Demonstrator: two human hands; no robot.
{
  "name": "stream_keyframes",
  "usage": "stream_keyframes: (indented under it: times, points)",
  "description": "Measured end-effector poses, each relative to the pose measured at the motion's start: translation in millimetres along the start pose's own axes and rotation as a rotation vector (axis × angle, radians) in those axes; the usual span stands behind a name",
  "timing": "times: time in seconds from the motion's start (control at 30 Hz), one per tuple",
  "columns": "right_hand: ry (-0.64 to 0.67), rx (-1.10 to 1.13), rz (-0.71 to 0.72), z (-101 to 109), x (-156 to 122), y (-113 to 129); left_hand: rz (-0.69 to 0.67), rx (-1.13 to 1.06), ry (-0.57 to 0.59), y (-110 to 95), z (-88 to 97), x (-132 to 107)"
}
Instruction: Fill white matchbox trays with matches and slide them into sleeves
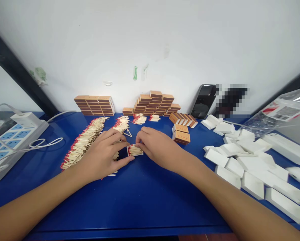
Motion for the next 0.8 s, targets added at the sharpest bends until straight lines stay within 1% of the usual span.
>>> stream_keyframes:
  times: [0.17,0.4,0.67,0.8]
  points:
    - [-0.032,-0.016,-0.026,0.8,0.7,-2.6,-0.002,-0.007,-0.008,-0.2,-0.6,-0.4]
    - [-0.061,-0.016,-0.024,-1.2,0.6,-4.3,0.002,-0.019,-0.021,0.3,0.3,0.0]
    - [-0.013,-0.011,-0.014,-4.4,1.4,0.6,0.006,-0.003,-0.022,0.2,0.8,0.7]
    - [-0.015,-0.013,-0.023,-3.3,1.6,1.2,0.006,0.008,-0.021,0.7,0.8,1.0]
Point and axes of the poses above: each hand's wrist, its own x-axis towards the middle knuckle, its own z-axis out of the back of the hand, y = z × x, the point moved 7 cm from there along x, towards the middle knuckle, and after that the axes turned 3 degrees about -y, right-handed, at the moved point
